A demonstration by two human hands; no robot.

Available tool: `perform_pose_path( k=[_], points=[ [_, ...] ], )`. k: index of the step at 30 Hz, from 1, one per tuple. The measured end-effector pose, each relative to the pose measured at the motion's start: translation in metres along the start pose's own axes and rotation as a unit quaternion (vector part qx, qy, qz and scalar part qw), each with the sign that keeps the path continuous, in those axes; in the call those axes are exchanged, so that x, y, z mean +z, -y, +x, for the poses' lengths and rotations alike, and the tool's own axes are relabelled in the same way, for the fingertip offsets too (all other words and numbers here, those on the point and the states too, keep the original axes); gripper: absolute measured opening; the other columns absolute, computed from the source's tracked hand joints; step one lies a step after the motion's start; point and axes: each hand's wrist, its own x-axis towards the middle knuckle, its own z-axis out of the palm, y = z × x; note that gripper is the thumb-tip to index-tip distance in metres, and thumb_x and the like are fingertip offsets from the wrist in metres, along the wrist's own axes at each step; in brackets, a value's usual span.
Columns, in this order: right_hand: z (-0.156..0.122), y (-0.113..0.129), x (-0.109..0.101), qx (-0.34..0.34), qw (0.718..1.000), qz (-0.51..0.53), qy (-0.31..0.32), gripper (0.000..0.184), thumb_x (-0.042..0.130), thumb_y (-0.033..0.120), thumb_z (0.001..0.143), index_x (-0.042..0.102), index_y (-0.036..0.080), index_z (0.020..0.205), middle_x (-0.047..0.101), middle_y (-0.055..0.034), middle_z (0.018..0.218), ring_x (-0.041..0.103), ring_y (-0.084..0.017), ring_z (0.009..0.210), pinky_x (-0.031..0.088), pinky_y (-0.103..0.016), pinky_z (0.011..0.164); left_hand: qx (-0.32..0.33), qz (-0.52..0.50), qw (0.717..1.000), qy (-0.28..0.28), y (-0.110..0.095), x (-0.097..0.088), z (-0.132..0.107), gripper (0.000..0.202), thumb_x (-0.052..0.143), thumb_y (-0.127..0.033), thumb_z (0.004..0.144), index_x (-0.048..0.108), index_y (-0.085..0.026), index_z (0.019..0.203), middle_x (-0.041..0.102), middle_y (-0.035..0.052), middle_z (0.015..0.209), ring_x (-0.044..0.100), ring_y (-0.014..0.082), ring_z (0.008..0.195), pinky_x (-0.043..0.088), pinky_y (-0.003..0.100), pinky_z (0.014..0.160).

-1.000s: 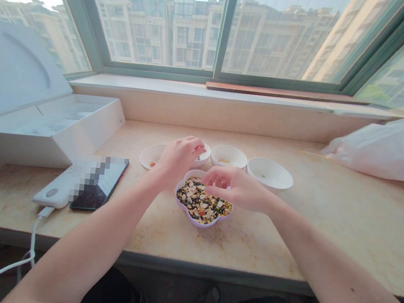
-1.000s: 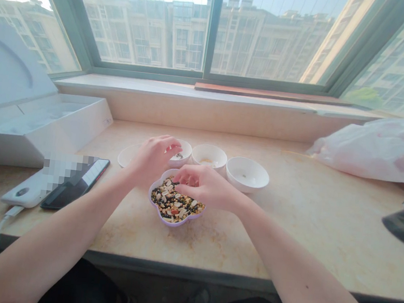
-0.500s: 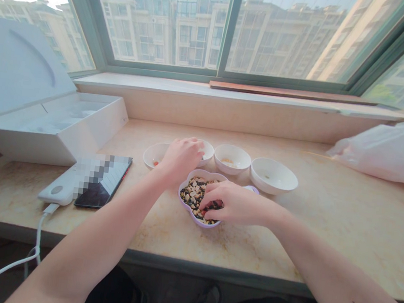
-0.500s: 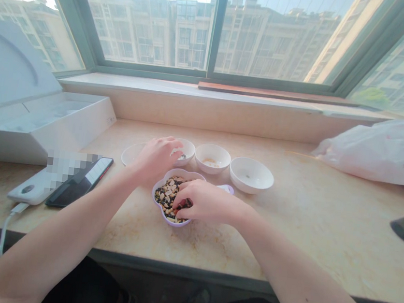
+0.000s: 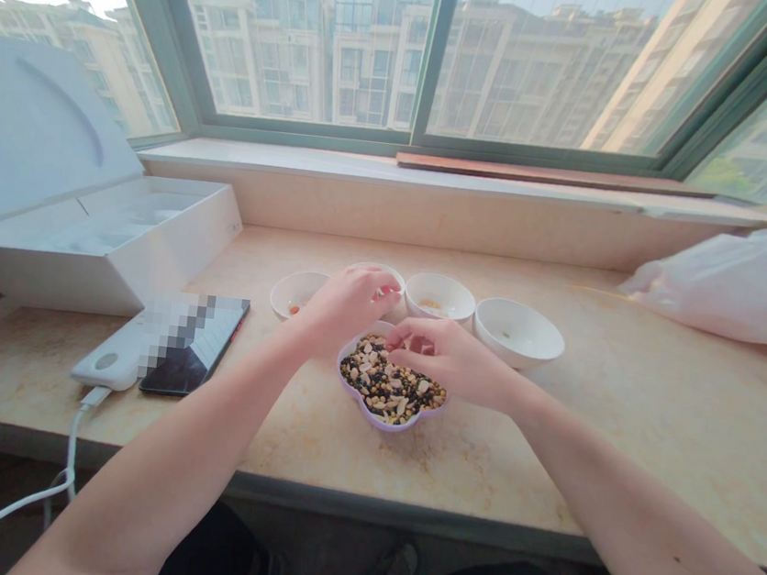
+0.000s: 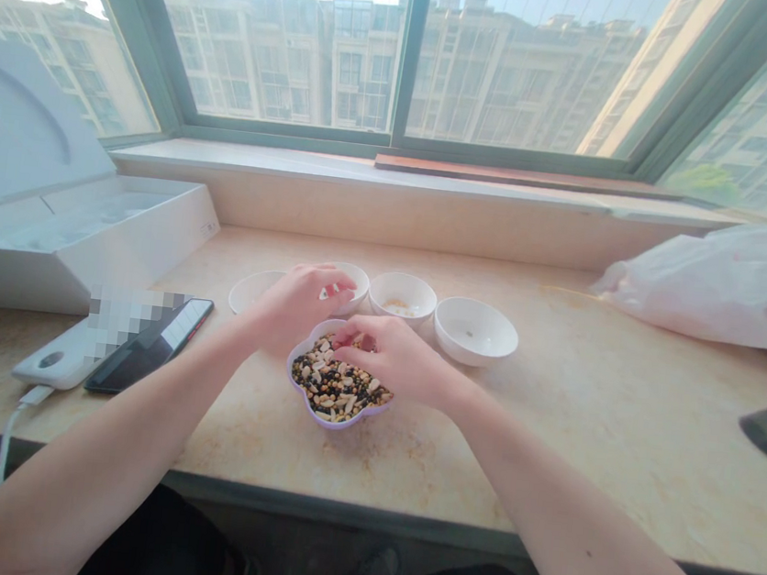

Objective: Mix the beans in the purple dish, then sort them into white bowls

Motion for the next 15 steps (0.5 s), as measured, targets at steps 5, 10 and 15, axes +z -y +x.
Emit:
perform_pose_path(
  k=[5, 10, 15],
  points=[
    [0.004, -0.003, -0.014, 0.079, 0.962, 0.257, -0.054, 0.038, 0.08, 0.051, 0.079, 0.075, 0.017, 0.096, 0.057, 0.0028, 0.067, 0.038, -0.007, 0.053, 0.028, -0.024, 0.049, 0.041, -0.133, 0.99, 0.029, -0.011, -0.003, -0.001, 0.027, 0.051, -0.028, 0.101, 0.077, -0.019, 0.099, 0.078, 0.0038, 0.097, 0.069, 0.0153, 0.088, 0.053, 0.028, 0.083],
    [0.007, -0.005, -0.019, 0.107, 0.925, 0.359, -0.067, 0.042, 0.089, 0.05, 0.07, 0.077, 0.017, 0.093, 0.067, -0.0018, 0.085, 0.036, -0.005, 0.056, 0.023, -0.022, 0.046, 0.067, -0.178, 0.981, 0.025, -0.016, -0.007, -0.003, 0.029, 0.049, -0.029, 0.103, 0.076, -0.02, 0.111, 0.077, 0.006, 0.106, 0.069, 0.014, 0.093, 0.054, 0.025, 0.081],
    [0.007, -0.011, -0.021, 0.097, 0.913, 0.387, -0.086, 0.035, 0.088, 0.04, 0.072, 0.078, 0.018, 0.097, 0.07, -0.0029, 0.091, 0.048, -0.008, 0.065, 0.037, -0.022, 0.053, 0.058, -0.132, 0.989, 0.036, -0.018, -0.009, -0.003, 0.025, 0.06, -0.024, 0.097, 0.074, -0.023, 0.118, 0.077, 0.0038, 0.103, 0.069, 0.0138, 0.088, 0.053, 0.026, 0.082]
  ],
)
